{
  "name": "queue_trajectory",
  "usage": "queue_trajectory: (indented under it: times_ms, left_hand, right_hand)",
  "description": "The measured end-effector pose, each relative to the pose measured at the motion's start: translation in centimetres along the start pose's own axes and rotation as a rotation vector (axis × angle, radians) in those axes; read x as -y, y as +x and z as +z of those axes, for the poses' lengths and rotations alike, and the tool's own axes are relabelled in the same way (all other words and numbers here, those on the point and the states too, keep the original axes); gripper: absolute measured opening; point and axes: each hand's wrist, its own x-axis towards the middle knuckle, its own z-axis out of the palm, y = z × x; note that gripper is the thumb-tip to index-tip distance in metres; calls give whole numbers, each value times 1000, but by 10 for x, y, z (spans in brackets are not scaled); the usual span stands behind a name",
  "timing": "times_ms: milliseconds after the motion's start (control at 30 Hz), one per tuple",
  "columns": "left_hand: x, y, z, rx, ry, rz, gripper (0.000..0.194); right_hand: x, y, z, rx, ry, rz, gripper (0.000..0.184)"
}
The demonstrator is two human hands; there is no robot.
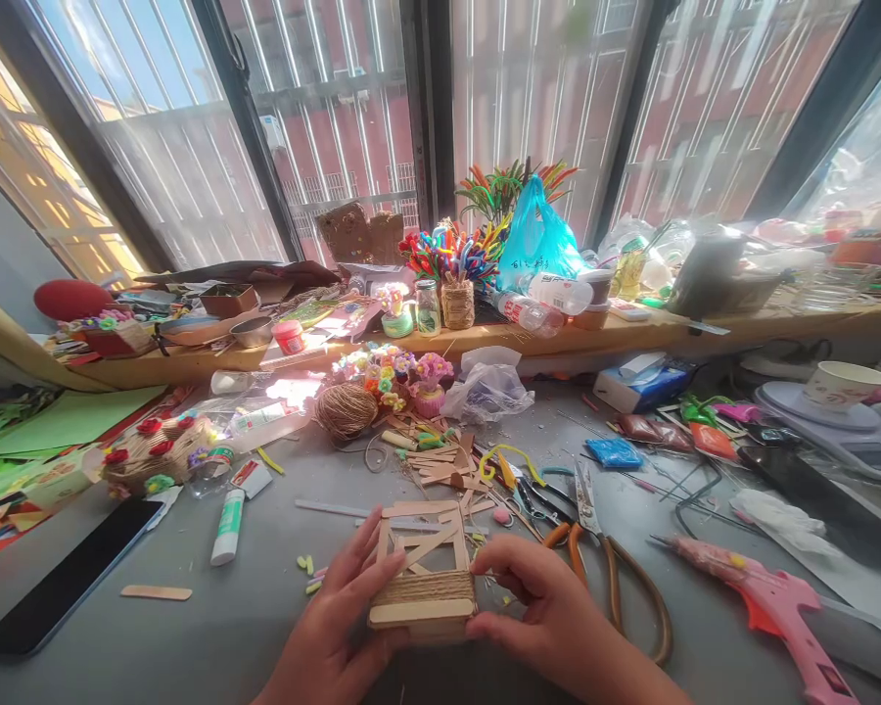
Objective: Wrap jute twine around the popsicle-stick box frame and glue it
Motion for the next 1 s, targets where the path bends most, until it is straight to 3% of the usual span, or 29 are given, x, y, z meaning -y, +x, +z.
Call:
queue_trajectory:
  times_ms: [233,333,467,600,700,800,1000]
  left_hand:
    - [1,6,-10,26,94,6,53]
    - [-16,22,-11,78,187,33,84]
    - [-51,60,-12,309,327,42,126]
    - [-64,82,-17,381,266,-66,109]
    - [-51,74,-16,302,141,-124,105]
    - [-33,55,-8,189,12,-163,98]
    - [-18,23,16,153,-353,-225,104]
  right_hand:
    - [-9,-1,2,-20,55,54,51]
    - [-10,0,4,-10,56,43,52]
    - [-11,2,3,-12,30,14,55]
    - [-6,5,-6,-22,-10,-66,47]
    - [2,8,-13,-37,-54,-157,29]
    - [6,10,-17,-69,-79,-212,25]
    - [1,6,-18,-115,-46,-149,24]
